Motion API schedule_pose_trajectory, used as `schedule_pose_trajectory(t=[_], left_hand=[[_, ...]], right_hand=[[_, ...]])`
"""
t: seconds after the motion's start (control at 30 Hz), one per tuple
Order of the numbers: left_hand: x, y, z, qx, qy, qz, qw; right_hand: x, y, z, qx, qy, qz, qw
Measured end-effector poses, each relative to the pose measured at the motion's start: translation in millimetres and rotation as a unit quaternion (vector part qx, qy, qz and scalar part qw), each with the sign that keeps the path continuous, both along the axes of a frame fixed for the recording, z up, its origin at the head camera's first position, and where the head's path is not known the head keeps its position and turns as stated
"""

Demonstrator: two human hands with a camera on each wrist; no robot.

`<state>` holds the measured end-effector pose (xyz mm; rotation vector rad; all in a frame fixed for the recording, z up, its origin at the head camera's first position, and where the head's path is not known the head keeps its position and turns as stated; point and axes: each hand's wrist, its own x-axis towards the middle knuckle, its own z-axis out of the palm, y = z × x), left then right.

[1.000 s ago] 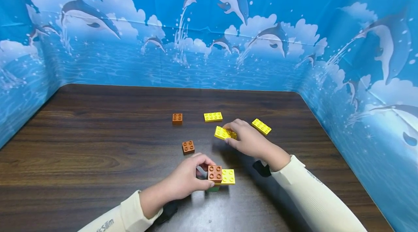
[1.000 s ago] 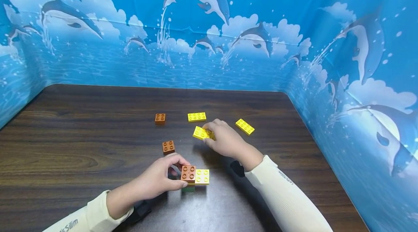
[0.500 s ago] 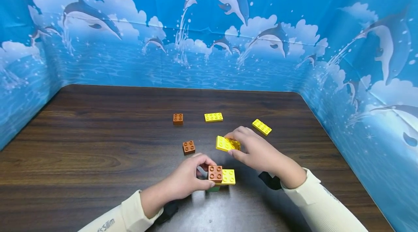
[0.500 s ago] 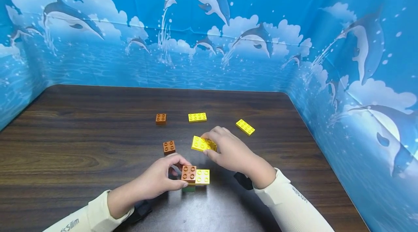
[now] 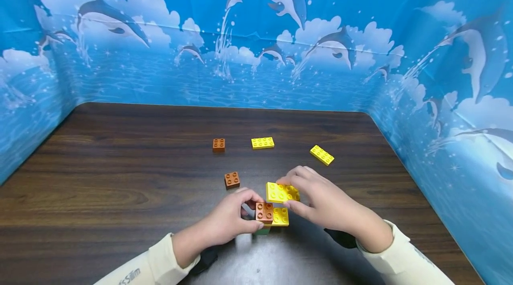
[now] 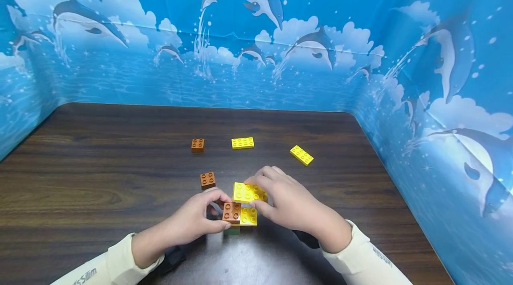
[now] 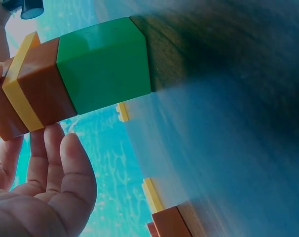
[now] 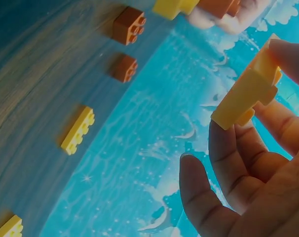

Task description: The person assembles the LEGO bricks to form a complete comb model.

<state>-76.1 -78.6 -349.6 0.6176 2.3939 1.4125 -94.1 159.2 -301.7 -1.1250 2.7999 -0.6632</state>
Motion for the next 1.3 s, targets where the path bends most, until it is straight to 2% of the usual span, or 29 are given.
schedule_pose_trajectory(t=[0.2, 0.7, 0.87, 1.3], left_hand=[[0.1, 0.9, -0.8, 0.000, 0.013, -0.001, 0.9999], [0.6, -1.5, 1.3, 0.006, 0.001, -0.004, 1.0000], [-0.3, -2.4, 1.5, 0.005, -0.010, -0.005, 0.9999], [-0.8, -0.4, -0.4, 0.007, -0.012, -0.001, 0.9999]], right_hand=[[5.7, -2, 2.9, 0.008, 0.002, 0.008, 0.9999], [11.8, -10, -2.0, 0.013, -0.006, 0.021, 0.9997], [12.0, -11, -5.9, 0.018, 0.002, 0.028, 0.9994], [13.2, -14, -7.5, 0.049, 0.028, 0.031, 0.9979]])
